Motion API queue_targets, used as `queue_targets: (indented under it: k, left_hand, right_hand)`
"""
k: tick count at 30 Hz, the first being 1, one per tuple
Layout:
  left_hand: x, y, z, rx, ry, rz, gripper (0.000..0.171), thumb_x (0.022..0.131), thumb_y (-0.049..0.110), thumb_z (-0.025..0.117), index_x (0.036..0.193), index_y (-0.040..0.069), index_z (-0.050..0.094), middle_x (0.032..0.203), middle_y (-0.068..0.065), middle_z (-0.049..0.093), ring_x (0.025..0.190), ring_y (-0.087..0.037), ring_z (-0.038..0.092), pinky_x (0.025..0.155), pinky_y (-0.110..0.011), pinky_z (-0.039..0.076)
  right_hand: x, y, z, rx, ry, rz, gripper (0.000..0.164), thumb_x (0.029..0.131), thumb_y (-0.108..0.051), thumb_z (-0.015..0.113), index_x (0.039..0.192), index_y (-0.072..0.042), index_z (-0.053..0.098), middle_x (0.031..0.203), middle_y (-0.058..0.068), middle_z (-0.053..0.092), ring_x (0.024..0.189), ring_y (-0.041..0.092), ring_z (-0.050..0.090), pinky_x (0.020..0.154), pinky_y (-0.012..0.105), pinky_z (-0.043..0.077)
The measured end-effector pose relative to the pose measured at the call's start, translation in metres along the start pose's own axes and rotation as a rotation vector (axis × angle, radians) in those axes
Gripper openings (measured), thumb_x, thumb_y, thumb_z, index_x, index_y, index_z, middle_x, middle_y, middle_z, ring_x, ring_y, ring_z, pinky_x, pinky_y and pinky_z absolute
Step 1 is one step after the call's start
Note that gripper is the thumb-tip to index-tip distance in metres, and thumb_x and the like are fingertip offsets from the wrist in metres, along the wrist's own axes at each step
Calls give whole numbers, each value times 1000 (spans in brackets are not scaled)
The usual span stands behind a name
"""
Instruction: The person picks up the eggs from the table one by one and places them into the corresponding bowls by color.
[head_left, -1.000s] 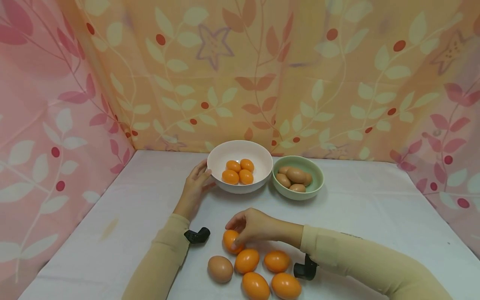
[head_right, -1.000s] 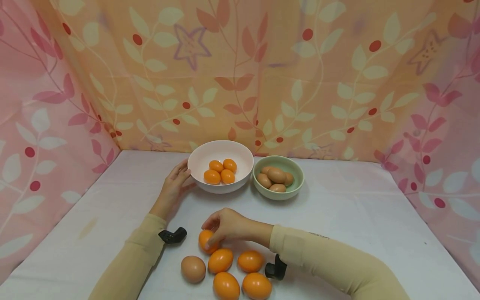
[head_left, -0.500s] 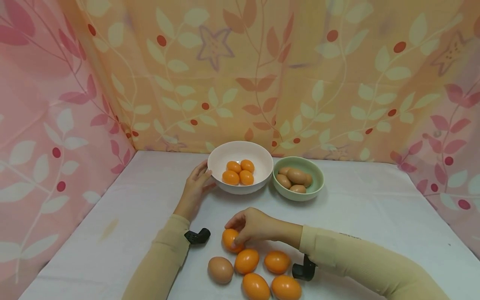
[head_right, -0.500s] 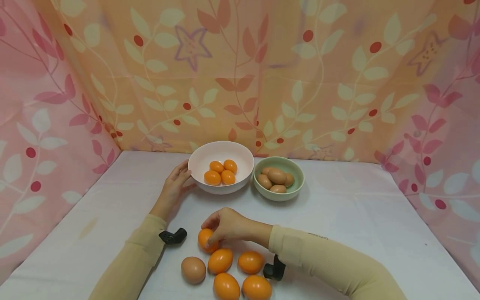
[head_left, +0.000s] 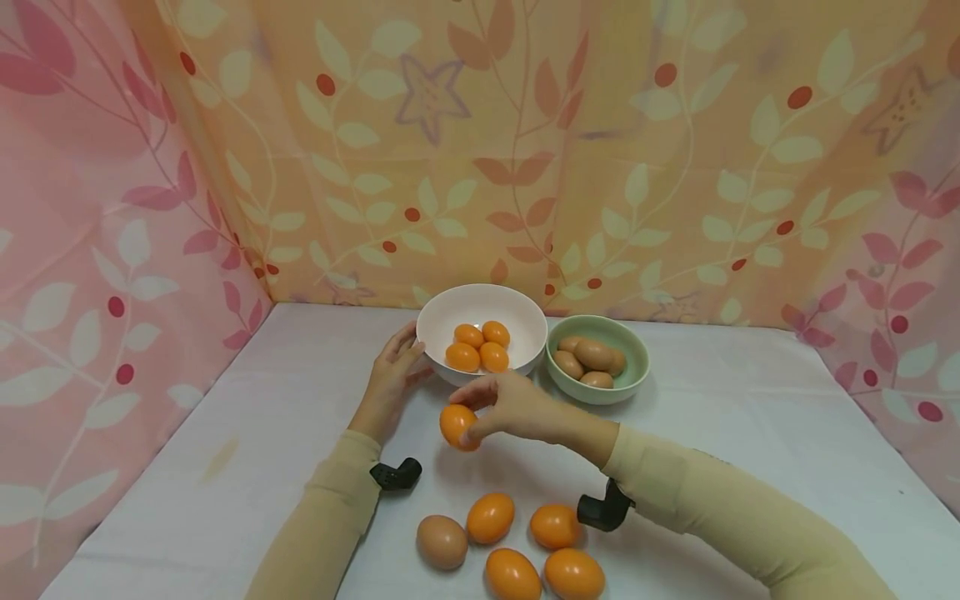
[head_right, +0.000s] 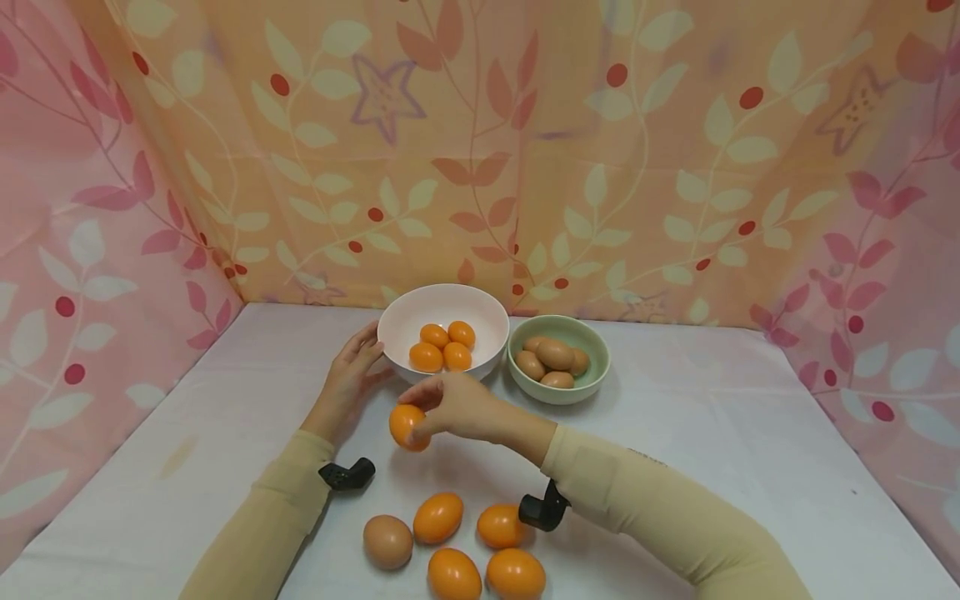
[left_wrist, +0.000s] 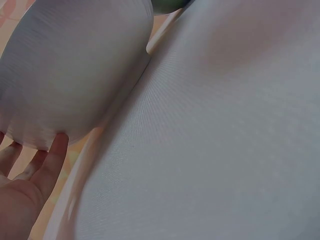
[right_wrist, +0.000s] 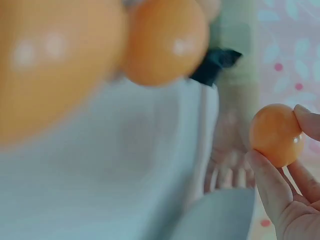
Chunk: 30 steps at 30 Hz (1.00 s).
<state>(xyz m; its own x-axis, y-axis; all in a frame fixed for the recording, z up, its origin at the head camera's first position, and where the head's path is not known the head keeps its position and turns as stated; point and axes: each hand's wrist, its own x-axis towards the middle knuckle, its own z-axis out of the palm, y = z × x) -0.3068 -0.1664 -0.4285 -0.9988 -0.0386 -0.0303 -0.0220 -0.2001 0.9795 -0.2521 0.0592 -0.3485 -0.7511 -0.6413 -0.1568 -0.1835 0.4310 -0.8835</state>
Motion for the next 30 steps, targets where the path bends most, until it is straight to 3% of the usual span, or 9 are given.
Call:
queue_targets:
  k: [7,14,24,30]
  left_hand:
    - [1,-2,-1,-11,-13,17,50,103,20,53,152,18,40,160,0,37,139,-27,46,109,-50,46]
    - [0,-3,-2,-20,-21,33,51,103,21,54,152,18,39,160,-1,38,137,-24,46,109,-49,46]
    - [-2,-1,-2,-21,-15,19,52,102,23,56,152,21,40,160,2,37,137,-22,47,110,-49,45]
    - [-2,1,1,-16,-10,15,50,102,23,55,151,22,42,160,4,37,138,-21,47,111,-49,45]
  right_hand:
    - [10,-13,-19,10,83,-26,46,76,-17,84,120,-13,72,116,1,74,112,13,65,98,28,53]
    - [30,-16,-31,71,171,-34,45,78,-11,82,122,-10,71,118,5,73,107,14,64,91,22,54]
    - [62,-12,-45,158,260,2,47,81,-14,80,127,-10,68,126,8,70,115,21,64,99,34,55]
    - [77,-10,-49,200,309,51,44,81,-16,80,124,-14,69,125,3,69,116,21,61,101,35,54]
